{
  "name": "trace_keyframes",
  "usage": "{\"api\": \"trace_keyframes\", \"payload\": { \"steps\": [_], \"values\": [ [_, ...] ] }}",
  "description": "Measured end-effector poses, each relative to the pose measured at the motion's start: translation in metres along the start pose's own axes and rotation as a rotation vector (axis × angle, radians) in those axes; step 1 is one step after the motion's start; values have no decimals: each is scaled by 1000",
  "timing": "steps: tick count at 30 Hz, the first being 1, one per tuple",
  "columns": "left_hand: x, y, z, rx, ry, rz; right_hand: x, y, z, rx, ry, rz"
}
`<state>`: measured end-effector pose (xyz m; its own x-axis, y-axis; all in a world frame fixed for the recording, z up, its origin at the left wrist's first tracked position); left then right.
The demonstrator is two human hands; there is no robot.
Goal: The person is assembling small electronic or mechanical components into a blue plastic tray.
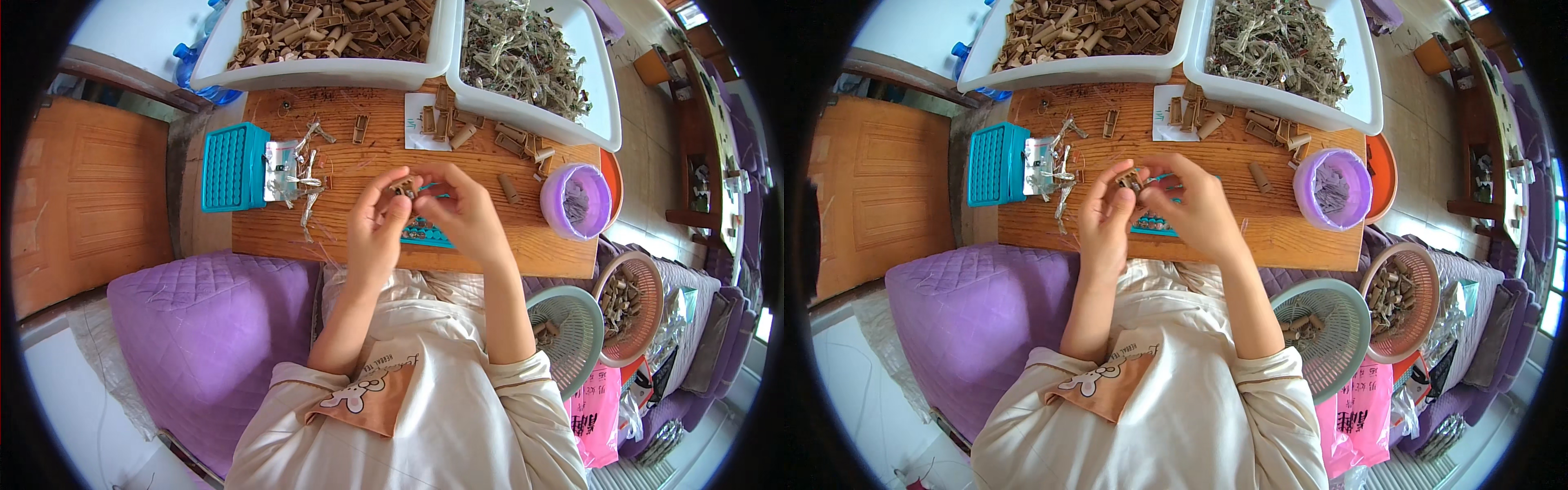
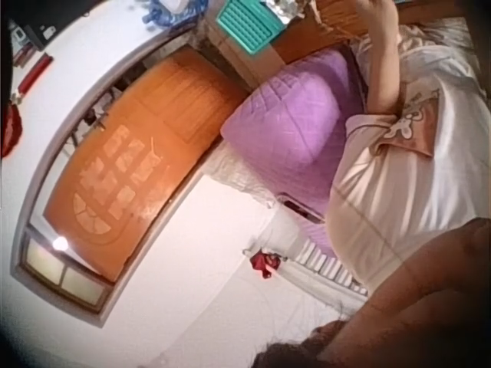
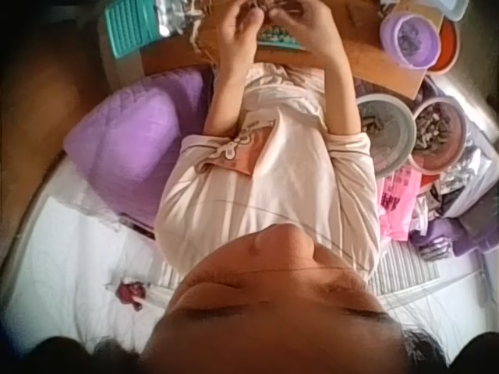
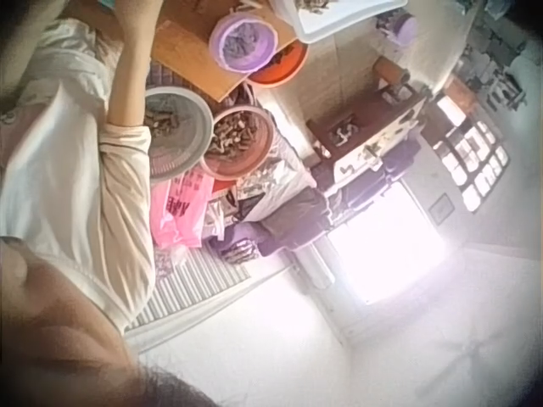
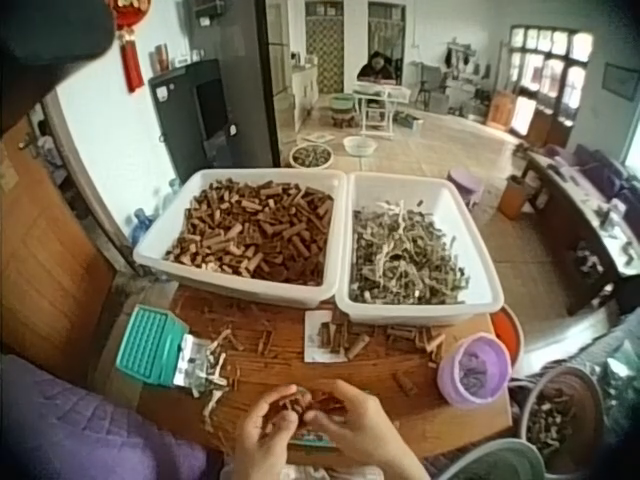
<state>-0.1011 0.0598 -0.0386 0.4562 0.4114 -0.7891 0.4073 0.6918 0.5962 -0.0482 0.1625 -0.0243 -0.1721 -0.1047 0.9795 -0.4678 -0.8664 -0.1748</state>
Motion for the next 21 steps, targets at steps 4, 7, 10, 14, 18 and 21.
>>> {"api": "trace_keyframes", "payload": {
  "steps": [4,7,10,14,18,21],
  "values": [
    [1,-21,-4,-53,-95,66,-31,-36,3,-203,63,399],
    [6,-28,-4,-41,-146,46,-33,-31,4,-224,-76,677],
    [13,-30,-3,-17,-199,77,-28,-15,5,-276,-343,913],
    [17,-25,0,43,-251,109,-39,-7,2,-181,-350,976],
    [18,-24,3,71,-288,112,-32,-16,4,-254,-292,763],
    [16,-16,6,112,-305,144,2,-21,19,-397,-344,544]
  ]
}}
Point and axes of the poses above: each hand's wrist, its own z-axis away from the middle knuckle, its own y-axis out of the palm, x = y × z, the point moved 8 cm from there along -z, towards the middle knuckle, and after that the axes turned 11 degrees about z, right-handed, at the moved point
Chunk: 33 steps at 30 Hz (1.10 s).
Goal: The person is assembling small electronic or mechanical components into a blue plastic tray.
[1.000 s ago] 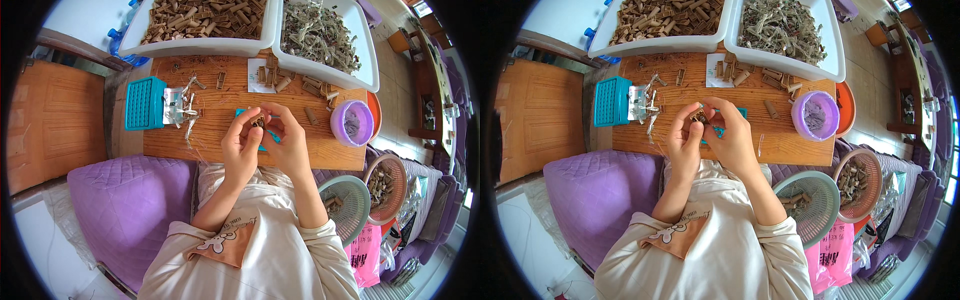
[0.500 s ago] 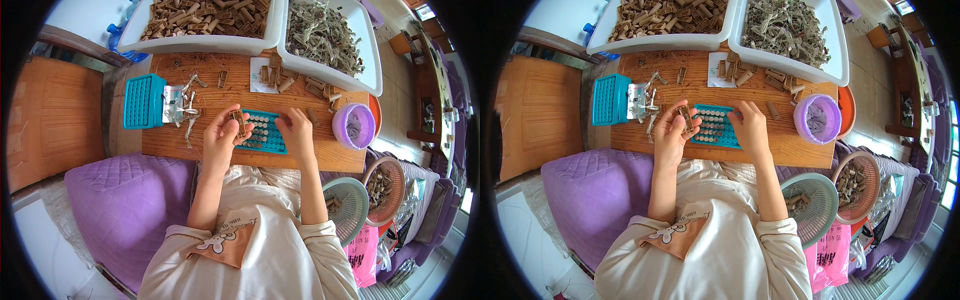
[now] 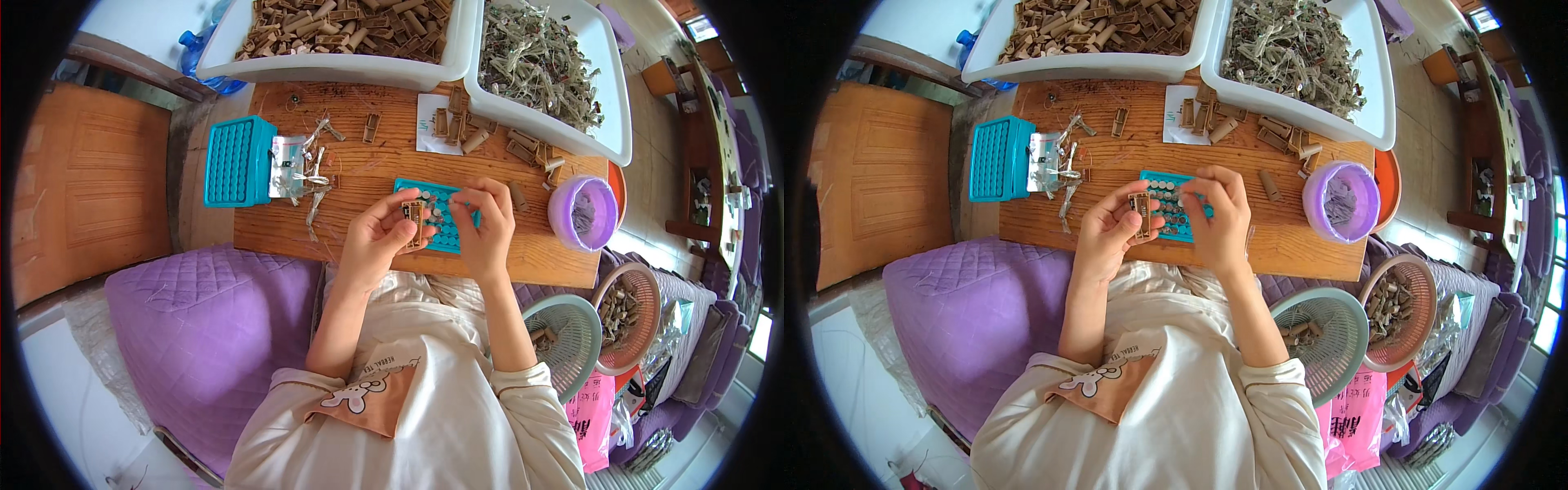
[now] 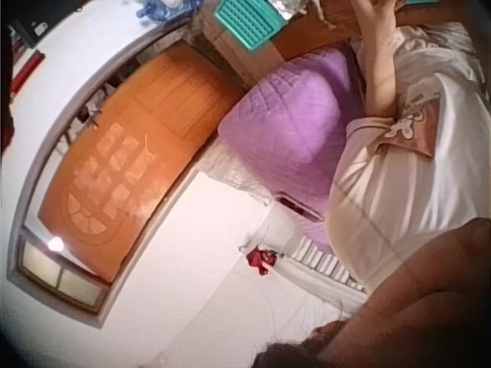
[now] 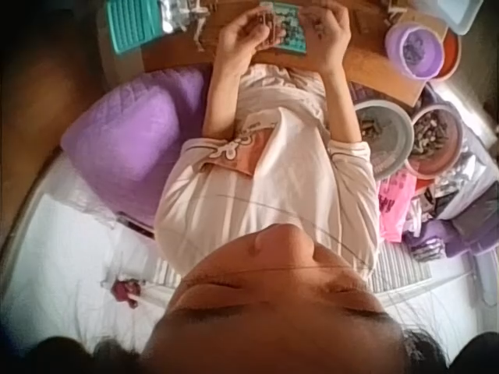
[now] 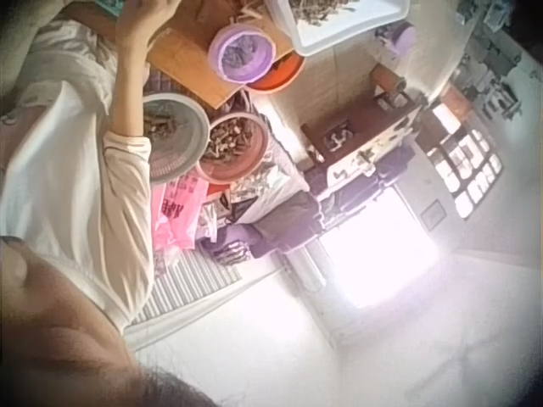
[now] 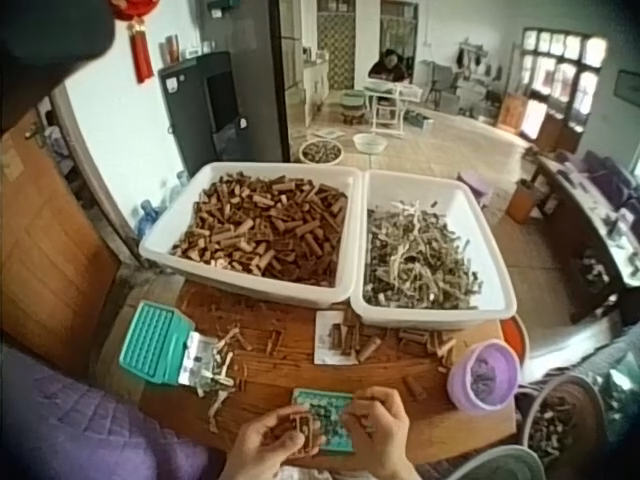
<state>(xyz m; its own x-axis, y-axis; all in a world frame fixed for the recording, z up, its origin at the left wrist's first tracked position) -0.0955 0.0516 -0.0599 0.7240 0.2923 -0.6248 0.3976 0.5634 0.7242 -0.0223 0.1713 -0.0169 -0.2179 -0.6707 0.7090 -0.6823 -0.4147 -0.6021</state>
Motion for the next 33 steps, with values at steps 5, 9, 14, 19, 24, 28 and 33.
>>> {"api": "trace_keyframes", "payload": {
  "steps": [5,9,14,19,24,28,33],
  "values": [
    [-1,10,2,52,93,-76,35,2,6,72,-132,-112],
    [3,2,1,-19,20,-29,21,7,6,255,-35,-285],
    [-2,-4,3,-79,44,-128,-22,14,13,202,93,57],
    [-6,-8,3,-80,82,-172,-25,24,22,184,1,269],
    [-5,-6,3,-62,75,-172,-27,30,25,194,-6,313],
    [-6,-5,6,-75,61,-175,-24,32,26,179,-25,348],
    [-4,-9,7,-98,54,-158,-22,32,36,138,-97,460]
  ]
}}
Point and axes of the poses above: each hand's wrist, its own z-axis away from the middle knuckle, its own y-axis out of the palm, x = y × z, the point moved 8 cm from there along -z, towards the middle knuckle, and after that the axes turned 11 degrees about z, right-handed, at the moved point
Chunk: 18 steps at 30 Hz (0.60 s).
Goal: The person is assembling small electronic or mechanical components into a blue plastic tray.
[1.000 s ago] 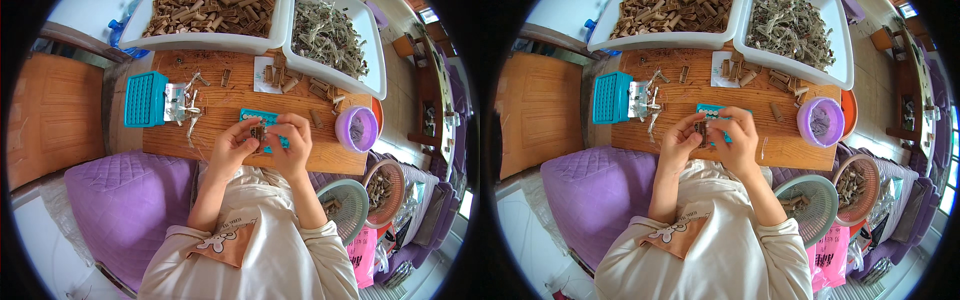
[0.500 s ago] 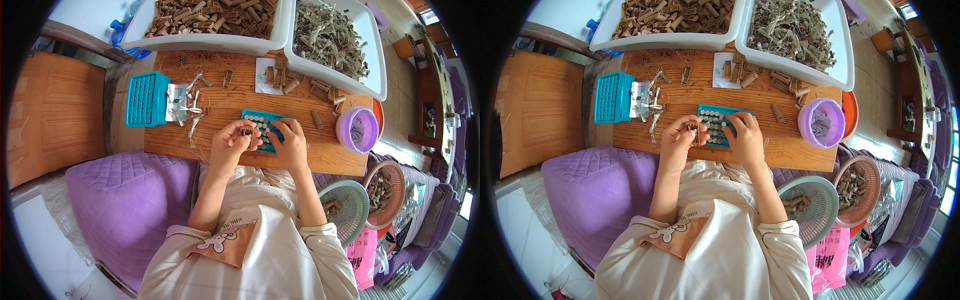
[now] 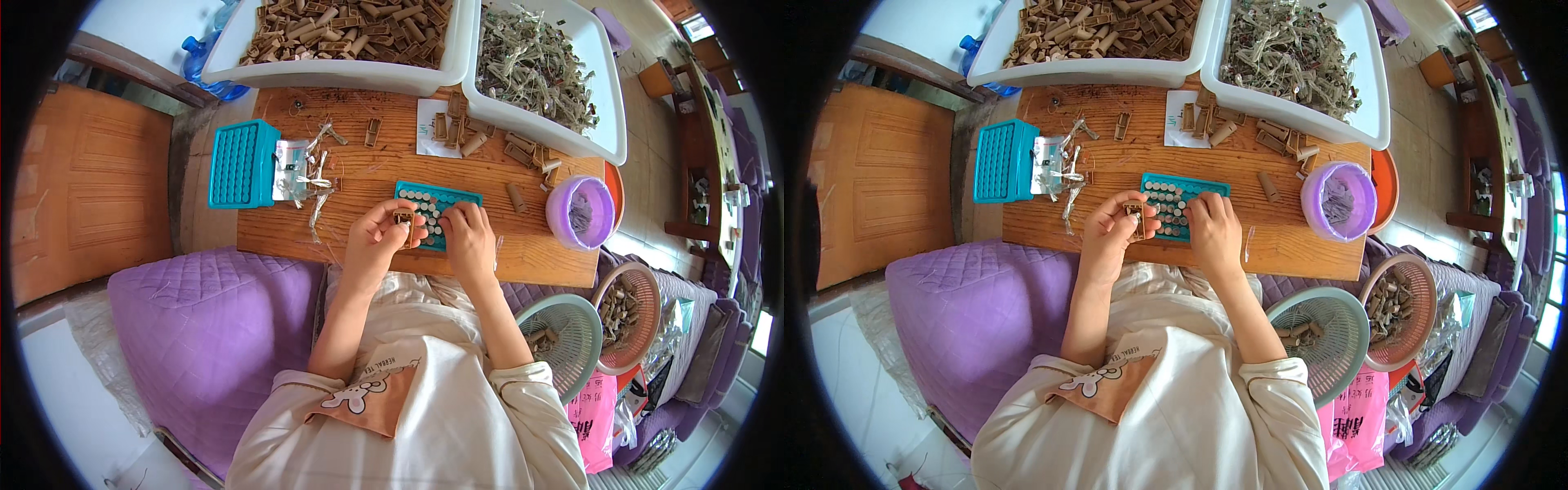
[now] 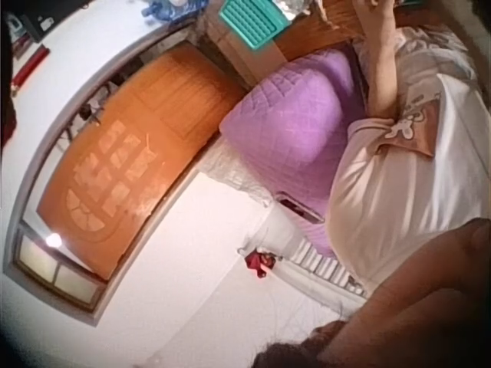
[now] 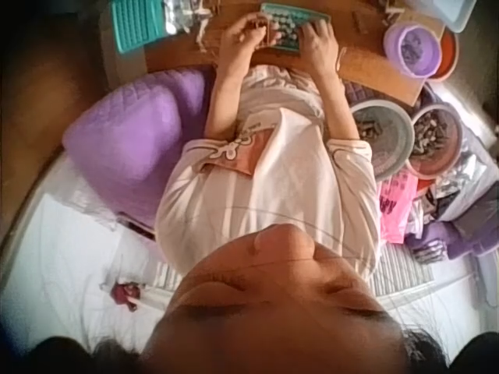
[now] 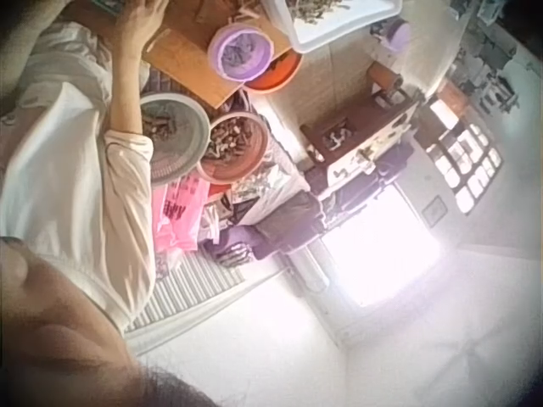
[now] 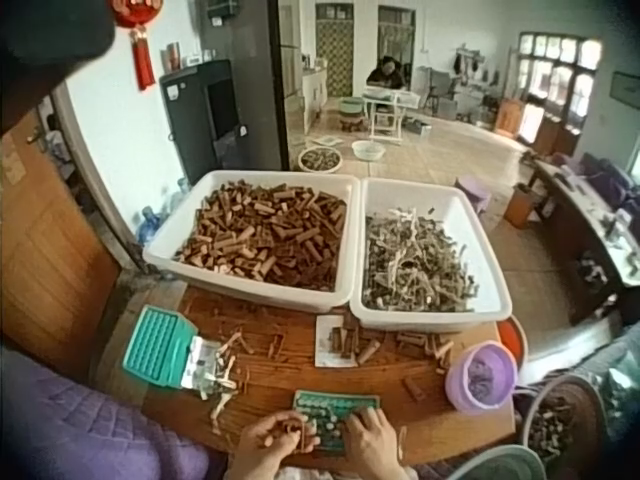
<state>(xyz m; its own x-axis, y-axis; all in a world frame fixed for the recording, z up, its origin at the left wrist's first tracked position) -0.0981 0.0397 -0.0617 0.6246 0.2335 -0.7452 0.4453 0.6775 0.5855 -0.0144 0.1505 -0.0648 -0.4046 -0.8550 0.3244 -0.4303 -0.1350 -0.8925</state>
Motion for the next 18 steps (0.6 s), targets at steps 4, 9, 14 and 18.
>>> {"api": "trace_keyframes", "payload": {
  "steps": [4,9,14,18],
  "values": [
    [1,2,0,-10,12,0,-1,-6,0,-5,-16,-52],
    [3,14,6,126,-14,11,22,-61,-8,-267,-7,-428],
    [6,24,7,186,8,2,35,-68,-12,-240,-54,-465],
    [18,20,6,171,-63,-53,26,-60,-6,-167,-112,-470]
  ]
}}
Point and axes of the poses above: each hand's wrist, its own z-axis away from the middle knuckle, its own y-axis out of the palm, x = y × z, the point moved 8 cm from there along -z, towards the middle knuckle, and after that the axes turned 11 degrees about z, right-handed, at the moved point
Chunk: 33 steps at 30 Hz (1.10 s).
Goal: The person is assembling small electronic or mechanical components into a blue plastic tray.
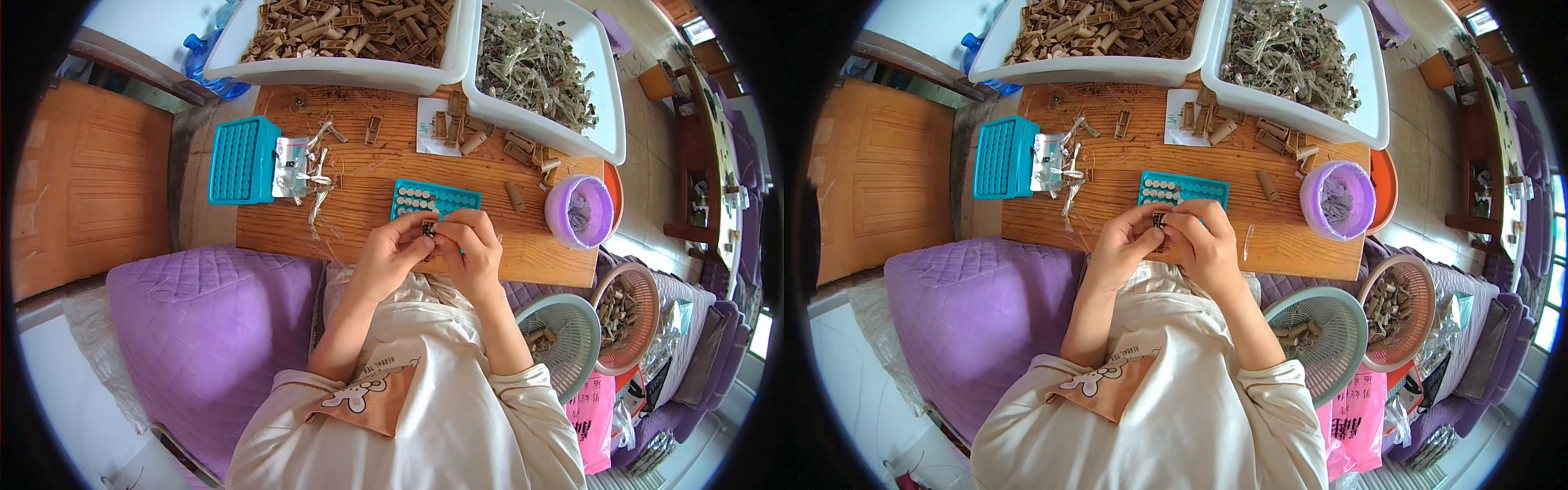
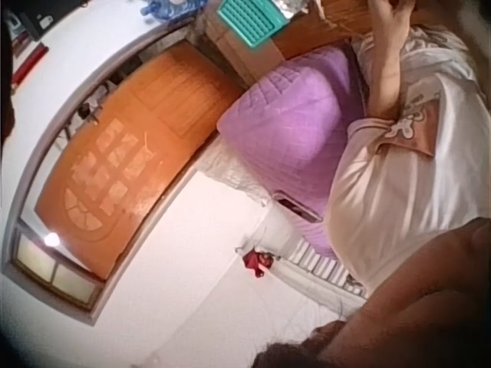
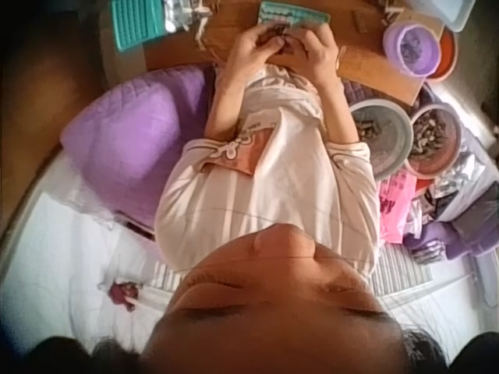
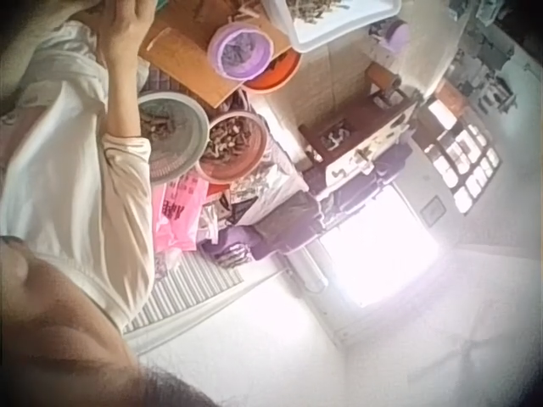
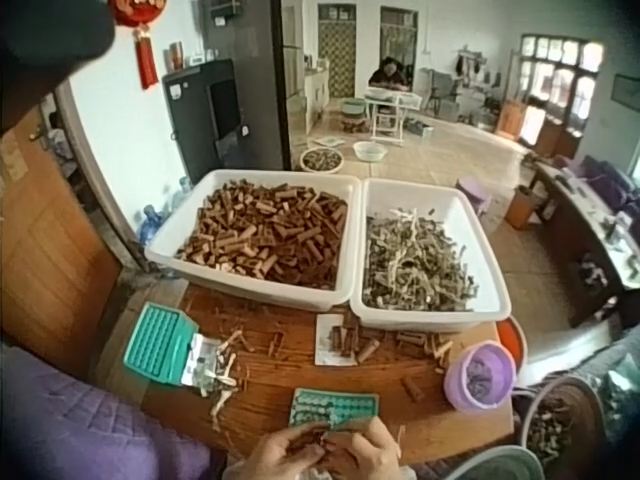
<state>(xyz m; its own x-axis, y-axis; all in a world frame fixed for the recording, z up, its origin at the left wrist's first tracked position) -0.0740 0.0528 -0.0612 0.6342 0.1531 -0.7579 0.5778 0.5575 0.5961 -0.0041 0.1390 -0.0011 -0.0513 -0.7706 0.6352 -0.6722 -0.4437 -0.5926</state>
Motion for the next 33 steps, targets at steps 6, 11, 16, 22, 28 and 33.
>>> {"api": "trace_keyframes", "payload": {
  "steps": [6,11,16,22,28,33],
  "values": [
    [-10,-11,-5,-99,50,30,-15,7,1,91,47,-66],
    [-17,-32,-5,-226,98,-25,-52,34,11,185,199,273],
    [-12,-34,-3,-229,60,33,-50,40,10,190,190,391],
    [-7,-32,-6,-188,25,73,-54,39,6,204,226,373],
    [-5,-20,-4,-136,2,112,-32,9,-3,-28,384,-156],
    [-7,-3,-2,11,81,83,-3,-1,-11,-55,260,-123]
  ]
}}
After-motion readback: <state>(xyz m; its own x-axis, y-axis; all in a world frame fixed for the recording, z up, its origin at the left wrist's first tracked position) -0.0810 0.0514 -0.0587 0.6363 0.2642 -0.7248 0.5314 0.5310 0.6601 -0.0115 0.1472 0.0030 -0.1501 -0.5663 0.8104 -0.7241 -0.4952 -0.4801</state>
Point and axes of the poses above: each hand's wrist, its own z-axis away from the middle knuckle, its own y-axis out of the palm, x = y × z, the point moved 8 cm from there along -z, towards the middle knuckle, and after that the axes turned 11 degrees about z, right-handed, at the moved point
